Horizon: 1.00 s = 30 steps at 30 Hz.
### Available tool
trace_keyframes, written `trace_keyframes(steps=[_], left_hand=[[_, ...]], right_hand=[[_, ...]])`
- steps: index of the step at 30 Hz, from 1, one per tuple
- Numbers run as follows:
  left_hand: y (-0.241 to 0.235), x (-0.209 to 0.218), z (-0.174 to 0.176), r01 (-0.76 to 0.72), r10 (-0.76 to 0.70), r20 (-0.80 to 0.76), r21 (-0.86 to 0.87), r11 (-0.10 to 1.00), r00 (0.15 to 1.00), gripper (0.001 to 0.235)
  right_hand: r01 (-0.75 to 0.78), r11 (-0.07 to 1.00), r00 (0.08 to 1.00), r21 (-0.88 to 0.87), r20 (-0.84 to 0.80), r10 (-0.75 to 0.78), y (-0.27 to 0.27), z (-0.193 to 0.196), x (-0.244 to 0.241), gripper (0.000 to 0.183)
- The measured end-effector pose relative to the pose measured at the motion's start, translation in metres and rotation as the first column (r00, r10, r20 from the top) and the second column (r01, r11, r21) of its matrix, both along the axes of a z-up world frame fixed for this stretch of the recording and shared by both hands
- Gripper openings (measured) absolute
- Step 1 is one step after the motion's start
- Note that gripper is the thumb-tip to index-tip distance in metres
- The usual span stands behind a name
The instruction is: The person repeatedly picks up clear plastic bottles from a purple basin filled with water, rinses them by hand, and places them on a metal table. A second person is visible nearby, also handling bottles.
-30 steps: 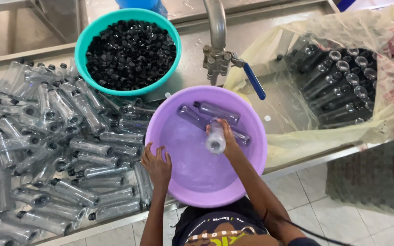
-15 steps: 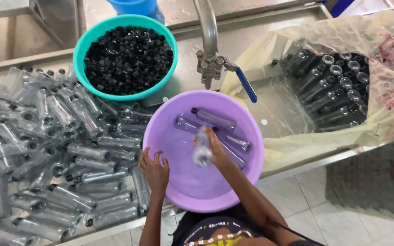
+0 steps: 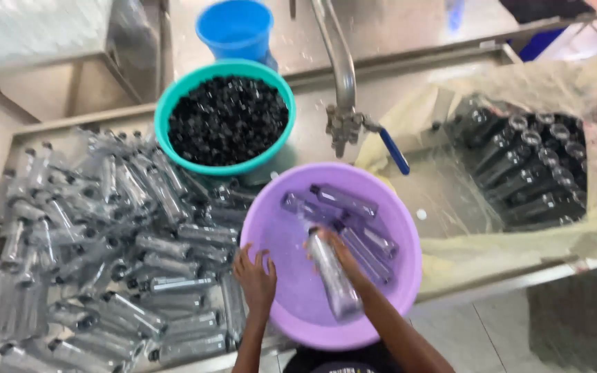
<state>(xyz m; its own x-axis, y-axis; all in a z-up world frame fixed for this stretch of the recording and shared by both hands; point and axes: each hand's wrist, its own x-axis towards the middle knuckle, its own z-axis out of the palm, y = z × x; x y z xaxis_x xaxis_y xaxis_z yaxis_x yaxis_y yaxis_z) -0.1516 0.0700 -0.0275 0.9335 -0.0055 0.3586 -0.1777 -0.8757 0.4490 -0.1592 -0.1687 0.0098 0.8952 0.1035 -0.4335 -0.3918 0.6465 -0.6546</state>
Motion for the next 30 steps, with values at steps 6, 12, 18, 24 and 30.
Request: trace_keyframes(steps=[6, 12, 18, 24, 30], left_hand=[[0.004, -0.01, -0.002, -0.017, 0.016, -0.022, -0.087, 0.996, 1.0, 0.02], [-0.015, -0.026, -0.008, 0.048, -0.046, 0.133, -0.009, 0.999, 0.99, 0.042], [-0.056, -0.042, 0.025, 0.691, -0.637, 0.27, -0.224, 0.687, 0.722, 0.102], [-0.043, -0.004, -0.018, 0.342, -0.695, -0.059, -0.838, 0.424, 0.717, 0.081], [-0.051, 0.022, -0.009, -0.27, -0.181, -0.4, -0.828, 0.492, 0.898, 0.079]], right_hand=[[-0.004, 0.999, 0.999, 0.046, 0.034, 0.002, 0.0, -0.072, -0.002, 0.058], [0.101, 0.971, 0.992, 0.219, -0.1, -0.08, -0.005, -0.178, 0.009, 0.044], [0.17, 0.985, 0.969, 0.041, 0.173, -0.174, 0.009, -0.213, 0.023, 0.024], [0.178, 0.978, 0.934, 0.106, -0.332, -0.134, 0.02, -0.221, 0.008, 0.04], [0.407, 0.913, 0.817, 0.026, -0.457, -0.351, -0.026, -0.362, 0.038, 0.04]])
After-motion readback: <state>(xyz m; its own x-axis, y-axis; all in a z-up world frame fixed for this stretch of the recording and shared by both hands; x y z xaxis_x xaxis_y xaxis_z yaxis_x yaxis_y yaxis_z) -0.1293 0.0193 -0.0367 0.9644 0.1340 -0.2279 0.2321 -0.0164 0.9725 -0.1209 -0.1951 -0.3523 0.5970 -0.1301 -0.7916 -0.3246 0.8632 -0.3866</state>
